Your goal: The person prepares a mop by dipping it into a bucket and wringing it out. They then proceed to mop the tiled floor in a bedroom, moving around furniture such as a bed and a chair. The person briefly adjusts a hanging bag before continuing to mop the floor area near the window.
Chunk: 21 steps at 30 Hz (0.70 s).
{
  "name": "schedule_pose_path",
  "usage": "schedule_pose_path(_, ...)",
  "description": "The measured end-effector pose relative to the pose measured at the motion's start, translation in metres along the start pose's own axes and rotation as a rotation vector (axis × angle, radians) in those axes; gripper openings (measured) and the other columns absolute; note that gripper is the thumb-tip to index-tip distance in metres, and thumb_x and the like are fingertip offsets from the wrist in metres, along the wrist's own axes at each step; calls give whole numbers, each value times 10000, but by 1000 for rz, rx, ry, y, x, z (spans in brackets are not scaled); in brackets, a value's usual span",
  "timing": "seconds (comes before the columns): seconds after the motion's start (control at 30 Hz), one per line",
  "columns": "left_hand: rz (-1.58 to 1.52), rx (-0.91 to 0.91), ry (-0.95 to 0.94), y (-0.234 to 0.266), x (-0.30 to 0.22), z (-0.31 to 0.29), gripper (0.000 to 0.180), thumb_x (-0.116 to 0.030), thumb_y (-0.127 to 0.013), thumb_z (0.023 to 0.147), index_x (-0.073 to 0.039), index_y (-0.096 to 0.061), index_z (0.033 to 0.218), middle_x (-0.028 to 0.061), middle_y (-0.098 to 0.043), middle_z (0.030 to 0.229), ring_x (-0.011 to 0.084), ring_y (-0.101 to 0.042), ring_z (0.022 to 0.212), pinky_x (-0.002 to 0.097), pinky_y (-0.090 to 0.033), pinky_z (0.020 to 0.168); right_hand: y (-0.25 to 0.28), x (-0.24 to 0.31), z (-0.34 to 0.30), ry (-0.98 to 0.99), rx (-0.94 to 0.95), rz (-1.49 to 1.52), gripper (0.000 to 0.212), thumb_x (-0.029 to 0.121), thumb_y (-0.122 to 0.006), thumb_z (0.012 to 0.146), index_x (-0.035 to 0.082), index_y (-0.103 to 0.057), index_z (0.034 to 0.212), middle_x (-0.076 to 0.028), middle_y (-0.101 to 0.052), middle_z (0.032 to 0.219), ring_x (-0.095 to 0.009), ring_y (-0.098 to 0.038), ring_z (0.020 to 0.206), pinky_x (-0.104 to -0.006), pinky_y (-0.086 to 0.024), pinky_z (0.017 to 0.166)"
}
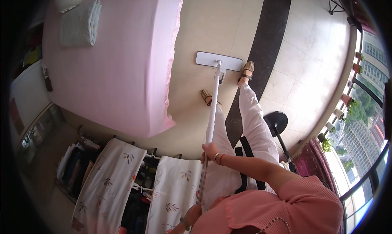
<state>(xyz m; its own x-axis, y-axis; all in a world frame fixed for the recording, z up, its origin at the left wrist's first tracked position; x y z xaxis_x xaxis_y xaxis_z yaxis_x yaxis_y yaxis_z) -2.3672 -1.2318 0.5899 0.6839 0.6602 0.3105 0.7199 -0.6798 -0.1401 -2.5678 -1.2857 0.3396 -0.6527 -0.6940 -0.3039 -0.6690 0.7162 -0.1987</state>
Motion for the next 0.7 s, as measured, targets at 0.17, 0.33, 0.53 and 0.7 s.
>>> schedule_pose_path(0.17, -215, 70, 61, -18, -98, 0, 428, -476, -411, 933, -121, -416, 695, -13, -392, 524, 113, -370, 404, 266, -310, 382, 24, 73, 4, 58, -8, 19, 268, 104, -465, 865, -26, -297, 1028, -133, -468, 593, -274, -531, 416, -472, -511, 381)
schedule_pose_path(0.33, -231, 190, -52, -50, -253, 68, 471, -559, -408, 904, -125, -352, 728, -37, -300, 501, 71, -288, 348, 256, -280, 331, 85, 242, 22, 320, -100, -37, 244, 132, -474, 847, -81, -396, 937, -150, -494, 619, -257, -534, 410, -449, -517, 363)
schedule_pose_path(0.53, -90, 257, -245, -97, -413, 128, 514, -631, -417, 858, -129, -340, 773, -36, -301, 510, 72, -288, 338, 257, -302, 315, 160, 408, 19, 551, -291, -80, 291, 180, -486, 846, -64, -388, 971, -83, -457, 642, -163, -485, 445, -374, -492, 402)
schedule_pose_path(0.7, 10, 248, -288, -100, -392, 141, 500, -583, -398, 891, -94, -363, 796, -23, -327, 508, 88, -329, 348, 271, -316, 310, 180, 379, 18, 550, -308, 66, 270, 199, -494, 859, -32, -371, 925, -64, -412, 630, -166, -444, 435, -360, -453, 400)
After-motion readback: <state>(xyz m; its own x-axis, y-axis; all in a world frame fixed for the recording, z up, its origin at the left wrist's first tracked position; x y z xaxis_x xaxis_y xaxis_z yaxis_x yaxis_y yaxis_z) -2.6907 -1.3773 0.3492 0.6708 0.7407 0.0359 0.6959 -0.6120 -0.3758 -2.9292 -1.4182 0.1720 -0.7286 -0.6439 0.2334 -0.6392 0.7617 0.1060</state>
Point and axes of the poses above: each hand's wrist, its own z-axis towards the middle knuckle, its own y-axis out of the back of the hand, x = y × z, the point moved 1 cm from there along z, towards the middle knuckle
